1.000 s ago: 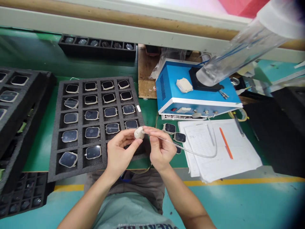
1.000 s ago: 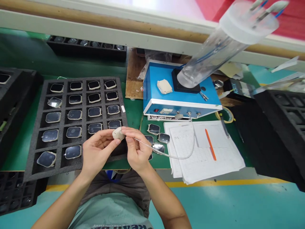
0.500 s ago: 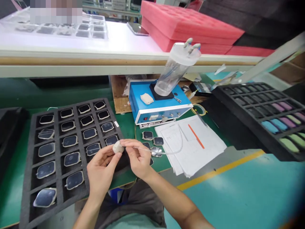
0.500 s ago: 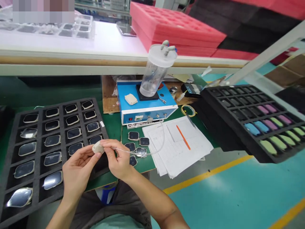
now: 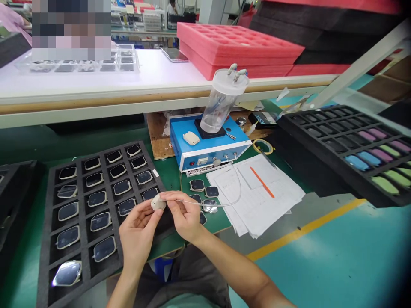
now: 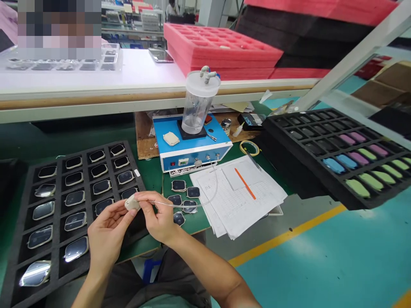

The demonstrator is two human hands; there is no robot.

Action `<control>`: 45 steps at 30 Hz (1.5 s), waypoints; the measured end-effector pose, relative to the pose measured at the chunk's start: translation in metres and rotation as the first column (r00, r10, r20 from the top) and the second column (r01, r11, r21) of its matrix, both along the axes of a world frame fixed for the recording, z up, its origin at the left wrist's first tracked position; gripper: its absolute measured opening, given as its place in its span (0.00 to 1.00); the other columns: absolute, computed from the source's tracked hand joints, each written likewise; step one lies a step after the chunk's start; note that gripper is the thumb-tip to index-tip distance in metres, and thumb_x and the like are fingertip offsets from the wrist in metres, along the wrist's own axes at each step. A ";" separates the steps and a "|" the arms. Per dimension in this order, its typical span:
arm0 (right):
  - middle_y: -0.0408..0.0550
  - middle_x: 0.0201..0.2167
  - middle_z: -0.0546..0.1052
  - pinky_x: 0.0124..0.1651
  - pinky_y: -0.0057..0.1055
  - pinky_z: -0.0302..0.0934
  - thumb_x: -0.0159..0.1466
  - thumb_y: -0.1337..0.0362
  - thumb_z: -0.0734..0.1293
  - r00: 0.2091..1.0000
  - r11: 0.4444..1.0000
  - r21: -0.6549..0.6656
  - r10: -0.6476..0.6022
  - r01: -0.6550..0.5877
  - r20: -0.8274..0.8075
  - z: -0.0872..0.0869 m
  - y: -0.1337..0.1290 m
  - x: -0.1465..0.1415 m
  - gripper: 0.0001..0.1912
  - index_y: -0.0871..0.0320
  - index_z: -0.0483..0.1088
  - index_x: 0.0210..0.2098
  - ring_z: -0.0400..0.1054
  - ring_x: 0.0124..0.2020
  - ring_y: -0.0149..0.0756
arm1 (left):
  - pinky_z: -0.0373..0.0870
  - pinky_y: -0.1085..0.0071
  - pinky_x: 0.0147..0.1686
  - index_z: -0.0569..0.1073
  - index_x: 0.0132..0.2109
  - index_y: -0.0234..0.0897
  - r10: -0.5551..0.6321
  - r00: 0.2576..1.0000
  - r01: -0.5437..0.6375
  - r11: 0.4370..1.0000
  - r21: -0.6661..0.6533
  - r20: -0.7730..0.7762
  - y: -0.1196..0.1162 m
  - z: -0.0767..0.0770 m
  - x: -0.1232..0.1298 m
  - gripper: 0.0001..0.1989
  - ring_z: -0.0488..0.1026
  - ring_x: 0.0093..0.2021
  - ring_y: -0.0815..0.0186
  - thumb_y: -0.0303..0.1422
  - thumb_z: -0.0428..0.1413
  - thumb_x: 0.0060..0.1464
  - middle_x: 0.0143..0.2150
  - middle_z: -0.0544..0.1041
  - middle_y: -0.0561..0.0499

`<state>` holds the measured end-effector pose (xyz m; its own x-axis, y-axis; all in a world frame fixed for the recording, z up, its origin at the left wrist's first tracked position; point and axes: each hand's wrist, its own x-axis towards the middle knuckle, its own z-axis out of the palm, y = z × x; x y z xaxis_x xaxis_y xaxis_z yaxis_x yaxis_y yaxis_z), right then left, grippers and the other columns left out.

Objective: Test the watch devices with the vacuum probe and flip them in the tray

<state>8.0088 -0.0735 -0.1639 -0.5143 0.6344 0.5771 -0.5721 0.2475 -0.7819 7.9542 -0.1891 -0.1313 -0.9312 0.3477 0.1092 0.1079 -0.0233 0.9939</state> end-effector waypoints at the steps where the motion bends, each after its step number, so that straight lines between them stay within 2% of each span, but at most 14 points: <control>1: 0.50 0.43 0.85 0.53 0.41 0.78 0.73 0.66 0.66 1.000 1.000 -0.001 0.002 -0.002 -0.002 0.000 0.000 0.000 0.08 0.51 0.79 0.46 0.82 0.49 0.40 | 0.85 0.68 0.44 0.82 0.44 0.36 -0.001 1.000 0.001 1.000 -0.006 -0.002 0.000 0.000 0.000 0.18 0.86 0.39 0.60 0.37 0.73 0.46 0.40 0.87 0.45; 6: 0.50 0.44 0.85 0.53 0.40 0.78 0.73 0.67 0.66 1.000 1.000 -0.010 0.014 -0.014 -0.007 0.000 0.000 0.000 0.09 0.51 0.79 0.47 0.82 0.49 0.40 | 0.85 0.67 0.45 0.82 0.44 0.36 0.007 1.000 -0.007 1.000 -0.012 0.004 -0.001 -0.001 0.000 0.19 0.86 0.40 0.59 0.38 0.73 0.46 0.41 0.87 0.45; 12: 0.51 0.45 0.85 0.54 0.39 0.78 0.73 0.66 0.66 1.000 0.999 -0.026 0.023 -0.023 0.012 0.001 -0.001 0.001 0.09 0.51 0.79 0.47 0.82 0.49 0.40 | 0.84 0.73 0.43 0.83 0.43 0.36 0.019 0.999 -0.019 1.000 0.015 0.031 0.001 0.003 -0.001 0.18 0.86 0.39 0.62 0.35 0.74 0.43 0.40 0.87 0.46; 21: 0.50 0.44 0.85 0.53 0.39 0.78 0.73 0.66 0.66 1.000 1.000 -0.018 0.011 -0.011 0.011 0.000 0.000 0.000 0.09 0.50 0.79 0.47 0.82 0.49 0.39 | 0.83 0.76 0.43 0.84 0.42 0.37 0.013 0.999 -0.015 0.999 0.036 0.040 0.001 0.002 0.000 0.17 0.86 0.38 0.65 0.32 0.74 0.42 0.39 0.87 0.48; 35: 0.50 0.45 0.84 0.54 0.41 0.77 0.72 0.69 0.66 1.000 1.000 -0.006 0.015 -0.015 0.012 -0.002 0.000 0.000 0.11 0.50 0.79 0.48 0.81 0.49 0.40 | 0.83 0.75 0.42 0.83 0.42 0.36 0.010 1.000 -0.010 0.999 0.040 0.011 0.001 0.003 0.000 0.17 0.86 0.37 0.64 0.31 0.73 0.43 0.38 0.87 0.47; 45: 0.50 0.44 0.85 0.54 0.40 0.78 0.73 0.66 0.66 0.999 1.000 -0.010 0.011 -0.011 0.039 0.000 -0.001 0.001 0.09 0.50 0.78 0.47 0.82 0.49 0.40 | 0.83 0.75 0.40 0.83 0.42 0.36 0.005 1.000 -0.005 0.999 0.032 -0.010 0.000 0.004 0.001 0.16 0.85 0.36 0.65 0.32 0.73 0.44 0.37 0.87 0.47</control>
<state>8.0102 -0.0742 -0.1641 -0.5435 0.6342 0.5499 -0.5435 0.2334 -0.8063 7.9551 -0.1890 -0.1276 -0.9319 0.3389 0.1295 0.1180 -0.0545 0.9915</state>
